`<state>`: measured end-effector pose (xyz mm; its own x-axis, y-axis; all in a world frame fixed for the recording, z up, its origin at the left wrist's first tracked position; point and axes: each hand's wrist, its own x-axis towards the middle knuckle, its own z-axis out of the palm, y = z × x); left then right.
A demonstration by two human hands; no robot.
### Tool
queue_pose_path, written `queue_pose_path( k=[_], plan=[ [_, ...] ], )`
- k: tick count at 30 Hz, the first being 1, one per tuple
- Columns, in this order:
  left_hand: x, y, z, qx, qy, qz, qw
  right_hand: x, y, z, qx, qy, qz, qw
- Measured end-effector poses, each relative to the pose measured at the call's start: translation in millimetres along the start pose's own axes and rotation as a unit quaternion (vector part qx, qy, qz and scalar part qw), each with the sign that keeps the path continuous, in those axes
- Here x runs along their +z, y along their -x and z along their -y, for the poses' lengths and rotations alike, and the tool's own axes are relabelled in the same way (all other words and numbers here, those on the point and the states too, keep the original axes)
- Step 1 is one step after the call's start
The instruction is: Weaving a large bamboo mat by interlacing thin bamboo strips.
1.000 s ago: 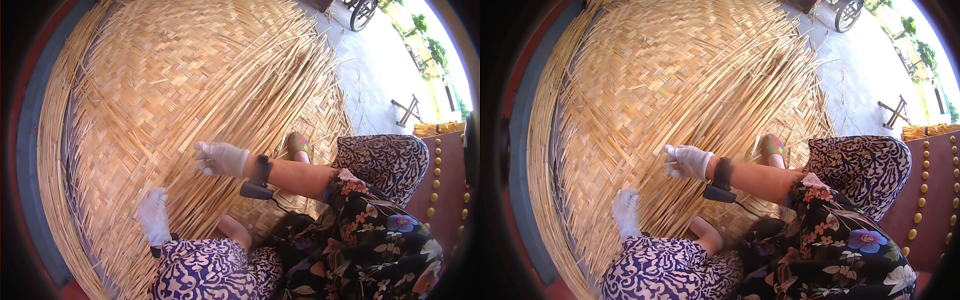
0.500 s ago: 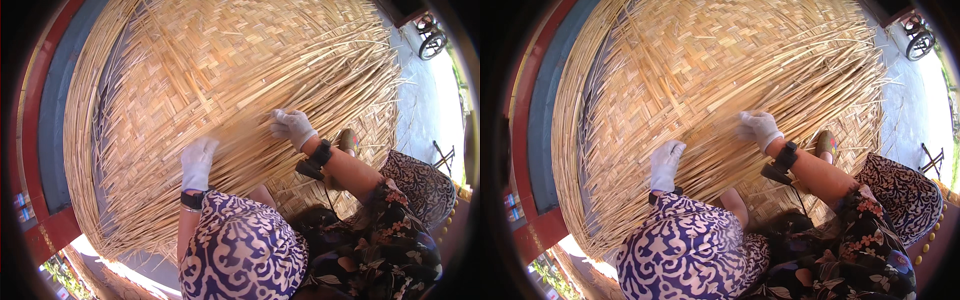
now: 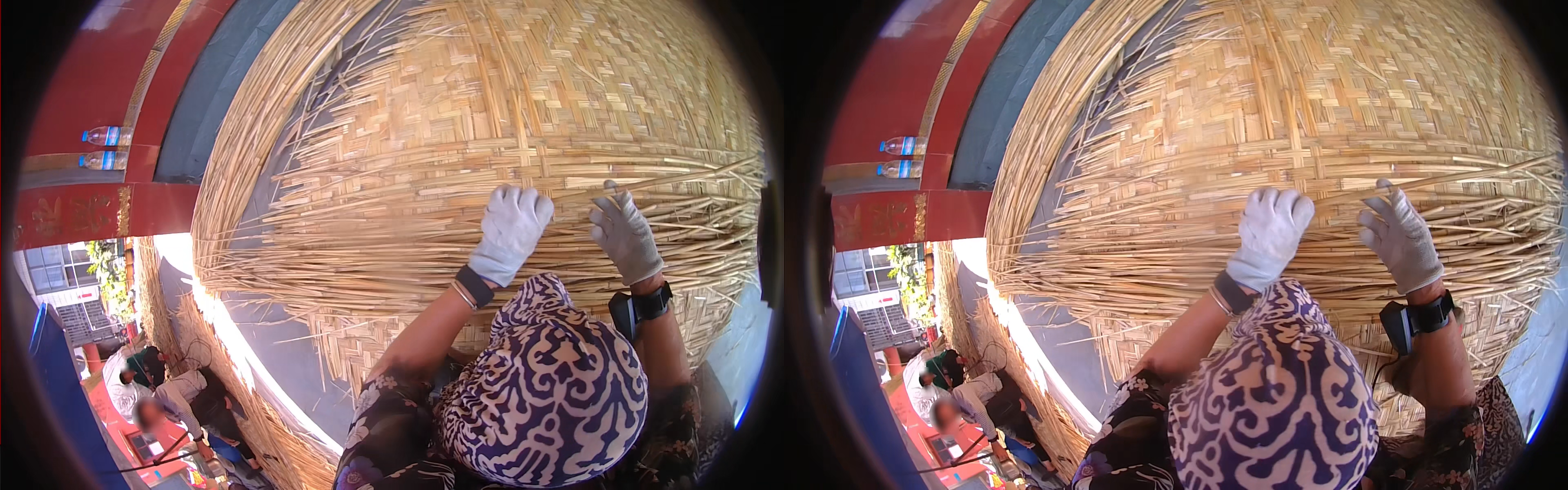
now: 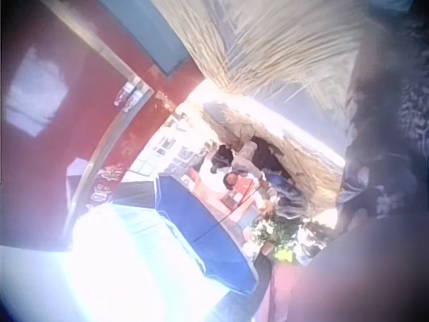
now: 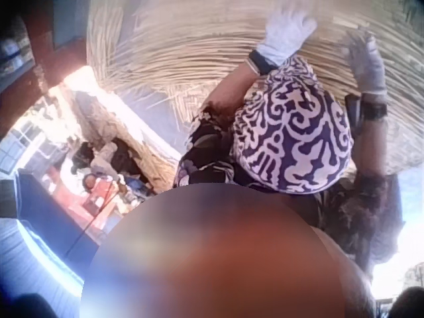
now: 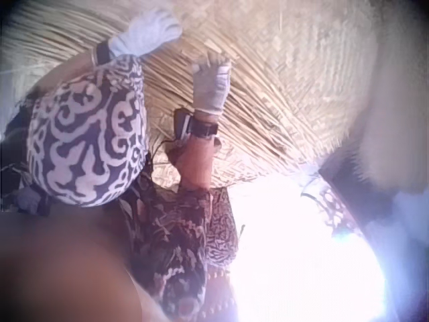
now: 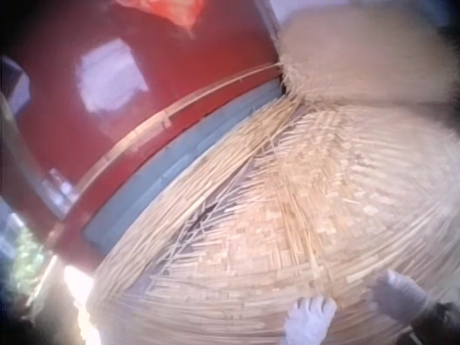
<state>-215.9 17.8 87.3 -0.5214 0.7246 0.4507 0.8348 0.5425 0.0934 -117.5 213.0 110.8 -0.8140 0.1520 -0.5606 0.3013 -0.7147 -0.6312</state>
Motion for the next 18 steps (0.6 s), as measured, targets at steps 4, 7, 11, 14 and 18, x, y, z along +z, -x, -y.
queue_pose_path(
  k=[4,7,11,14,18],
  plan=[
    [-47.7,-6.2,-17.9,0.068,0.199,-0.088,0.974,7.8,5.6,16.7,-0.132,0.021,-0.019,0.991],
    [-22.2,14.8,-7.3,-0.094,0.639,0.266,0.716,16.1,9.6,48.8,-0.334,0.14,-0.054,0.93],
    [-18.0,37.0,25.3,-0.248,0.91,-0.134,0.305,-58.9,-7.5,121.8,-0.368,0.07,-0.121,0.919],
    [-23.8,39.4,97.4,-0.361,0.837,-0.338,0.235,-203.7,-10.2,212.2,-0.349,0.076,-0.075,0.931],
    [-43.5,43.5,174.8,-0.437,0.758,-0.39,0.288,-289.1,-4.2,305.4,-0.33,0.11,-0.19,0.918]
  ],
)
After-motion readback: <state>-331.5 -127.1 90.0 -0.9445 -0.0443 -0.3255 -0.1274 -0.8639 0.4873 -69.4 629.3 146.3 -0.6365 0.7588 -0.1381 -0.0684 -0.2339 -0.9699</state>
